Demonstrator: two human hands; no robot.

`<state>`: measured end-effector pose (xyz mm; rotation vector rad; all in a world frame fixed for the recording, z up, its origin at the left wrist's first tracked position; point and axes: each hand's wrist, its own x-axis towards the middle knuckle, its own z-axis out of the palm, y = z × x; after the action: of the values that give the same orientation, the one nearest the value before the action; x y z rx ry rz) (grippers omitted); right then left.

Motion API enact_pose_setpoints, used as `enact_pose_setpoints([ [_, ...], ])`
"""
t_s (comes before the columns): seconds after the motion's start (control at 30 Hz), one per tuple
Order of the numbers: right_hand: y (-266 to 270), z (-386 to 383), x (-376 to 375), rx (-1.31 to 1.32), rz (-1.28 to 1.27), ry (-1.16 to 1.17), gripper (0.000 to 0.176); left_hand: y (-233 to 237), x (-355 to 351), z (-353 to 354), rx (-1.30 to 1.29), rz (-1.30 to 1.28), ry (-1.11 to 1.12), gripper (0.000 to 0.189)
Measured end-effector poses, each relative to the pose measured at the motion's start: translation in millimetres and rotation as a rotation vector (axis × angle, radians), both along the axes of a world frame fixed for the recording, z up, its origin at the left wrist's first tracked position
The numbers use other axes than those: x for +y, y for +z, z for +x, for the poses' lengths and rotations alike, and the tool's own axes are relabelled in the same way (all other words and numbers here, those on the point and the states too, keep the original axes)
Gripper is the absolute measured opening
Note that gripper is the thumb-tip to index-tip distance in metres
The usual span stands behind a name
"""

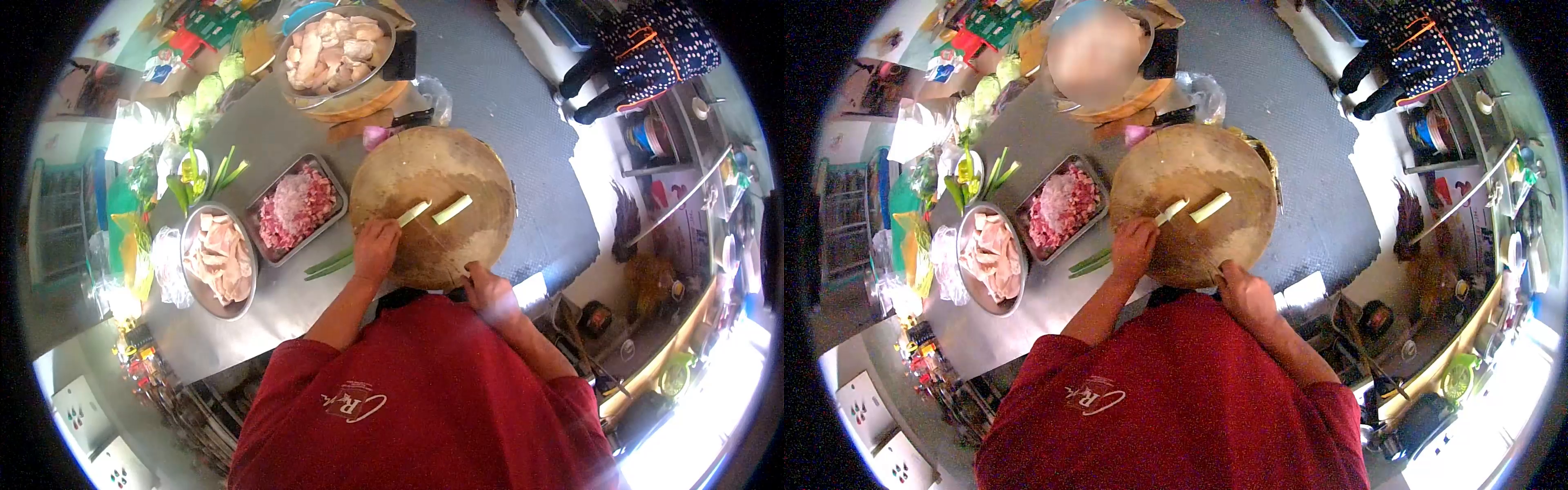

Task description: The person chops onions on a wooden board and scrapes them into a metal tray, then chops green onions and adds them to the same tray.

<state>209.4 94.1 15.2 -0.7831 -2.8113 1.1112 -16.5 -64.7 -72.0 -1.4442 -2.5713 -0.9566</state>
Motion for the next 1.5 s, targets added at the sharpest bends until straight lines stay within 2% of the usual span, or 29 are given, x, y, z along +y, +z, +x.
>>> enact_pose_setpoints([
  [0.07,-5,-1,-4,-0.083,0.018,0.051,0.019,0,-1,1,-0.060,-0.035,0.003,0.016],
  [0.17,-9,-2,-6,-0.137,0.024,0.082,0.019,-3,1,1,0.028,0.000,-0.045,0.016],
  [0.3,-9,-3,-8,-0.153,0.039,0.091,0.017,-5,0,-2,-0.007,0.046,-0.069,0.015],
  [0.37,-2,-5,-9,-0.295,0.003,0.114,0.016,-5,-1,-2,0.008,0.038,-0.061,0.015],
  [0.57,-2,-20,-16,-0.439,-0.127,0.115,0.016,-7,-3,-2,0.010,-0.003,-0.058,0.017],
  [0.7,-48,-38,-24,-0.412,-0.087,0.123,0.019,-8,-6,3,0.069,-0.011,-0.014,0.020],
  [0.77,-69,-46,-27,-0.310,-0.009,0.158,0.025,2,-4,4,0.030,-0.114,-0.033,0.023],
  [0.87,-13,-58,-18,-0.405,-0.075,0.099,0.025,2,-9,2,0.166,-0.199,-0.107,0.026],
  [0.93,-20,-32,-12,-0.426,-0.073,0.097,0.022,4,-15,-1,0.170,-0.206,-0.065,0.027],
  [1.0,-23,-7,-5,-0.505,-0.068,0.101,0.022,-3,-20,-14,0.072,-0.152,-0.074,0.026],
  [1.03,-24,-1,-4,-0.453,-0.062,0.098,0.022,2,-24,-17,0.090,-0.156,-0.039,0.026],
  [1.1,-18,-3,-4,-0.388,-0.054,0.111,0.021,22,-31,-23,-0.093,-0.071,-0.034,0.030],
  [1.13,-12,-6,-5,-0.414,-0.049,0.095,0.022,30,-36,-35,-0.080,-0.071,-0.016,0.030],
  [1.2,-12,-4,-6,-0.433,-0.036,0.083,0.022,43,-44,-71,-0.038,-0.042,-0.155,0.032],
  [1.27,-13,-3,-7,-0.424,-0.038,0.096,0.024,51,-59,-125,0.080,-0.198,-0.180,0.032],
  [1.33,-4,-4,-13,-0.416,-0.036,0.091,0.024,54,-82,-199,0.340,-0.137,-0.220,0.032],
  [1.37,-2,-4,-16,-0.345,-0.043,0.081,0.022,39,-95,-229,0.162,-0.236,-0.030,0.033],
  [1.43,7,-4,-24,-0.244,-0.086,0.037,0.024,58,-124,-300,0.387,-0.464,-0.063,0.027],
  [1.47,12,-6,-29,-0.253,-0.081,0.021,0.024,72,-128,-323,0.196,-0.484,0.034,0.030],
  [1.5,18,-7,-33,-0.276,-0.106,-0.006,0.026,82,-137,-335,0.630,-0.604,0.033,0.035],
])
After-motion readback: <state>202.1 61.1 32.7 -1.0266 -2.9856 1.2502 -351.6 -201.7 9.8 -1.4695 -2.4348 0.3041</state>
